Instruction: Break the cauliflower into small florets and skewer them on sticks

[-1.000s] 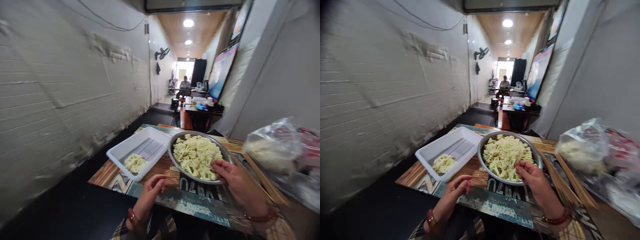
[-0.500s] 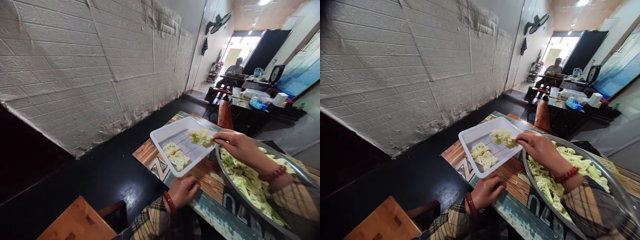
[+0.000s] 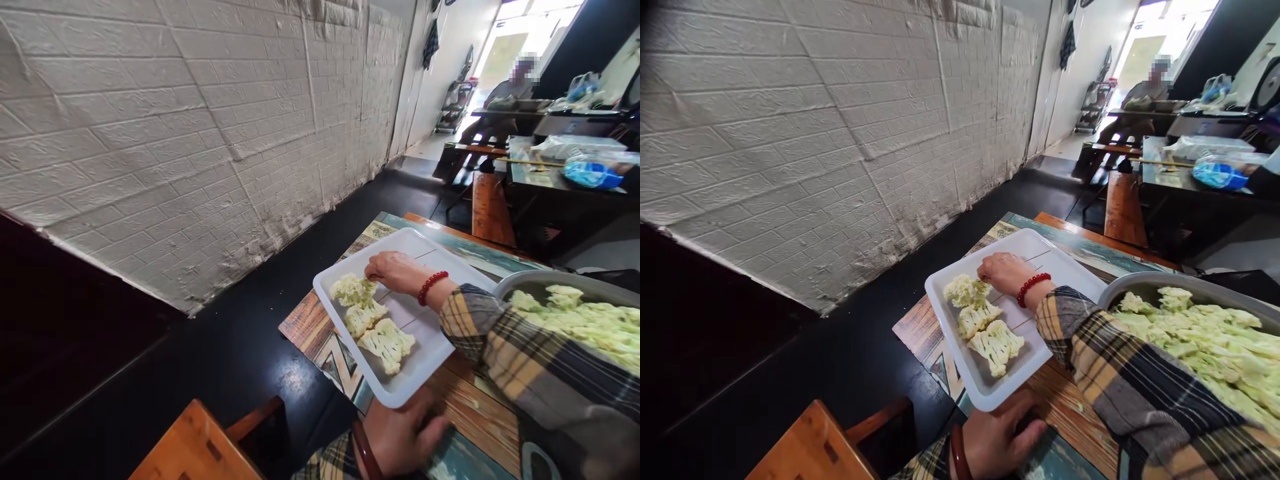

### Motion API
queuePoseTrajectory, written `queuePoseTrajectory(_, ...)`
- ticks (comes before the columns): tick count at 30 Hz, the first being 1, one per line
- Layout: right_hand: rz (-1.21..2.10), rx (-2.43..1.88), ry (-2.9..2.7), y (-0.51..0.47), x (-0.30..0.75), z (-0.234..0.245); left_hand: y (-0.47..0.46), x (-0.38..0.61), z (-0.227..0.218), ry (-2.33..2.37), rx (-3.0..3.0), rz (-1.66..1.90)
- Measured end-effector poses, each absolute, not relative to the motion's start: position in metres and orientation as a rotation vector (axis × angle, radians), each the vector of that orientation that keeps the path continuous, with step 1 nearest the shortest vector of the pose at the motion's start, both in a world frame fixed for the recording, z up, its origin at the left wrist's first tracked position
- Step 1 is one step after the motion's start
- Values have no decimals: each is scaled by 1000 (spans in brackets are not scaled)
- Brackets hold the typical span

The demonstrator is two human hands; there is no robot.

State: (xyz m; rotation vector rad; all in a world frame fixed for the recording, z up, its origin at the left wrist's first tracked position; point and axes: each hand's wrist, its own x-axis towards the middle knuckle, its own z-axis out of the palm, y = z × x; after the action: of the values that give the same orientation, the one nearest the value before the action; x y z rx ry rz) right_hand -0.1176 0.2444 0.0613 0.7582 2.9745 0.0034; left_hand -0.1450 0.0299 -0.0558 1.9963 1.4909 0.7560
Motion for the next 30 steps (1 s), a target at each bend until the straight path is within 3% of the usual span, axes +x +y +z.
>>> queuePoseTrajectory(11,-83,764,3064,239,-125,45,28,-145,-60,1539,1943,718)
queuePoseTrajectory(17,-321,639,3202,229,-123,52,28,-146,-57,1535,1943,727)
queuePoseTrajectory(25,-557,513,3200,221,-140,27,30,-147,-58,1454,1955,751)
queuePoseTrajectory(30,-594,614,3205,225,-134,50,32,-147,-51,1439,1954,755)
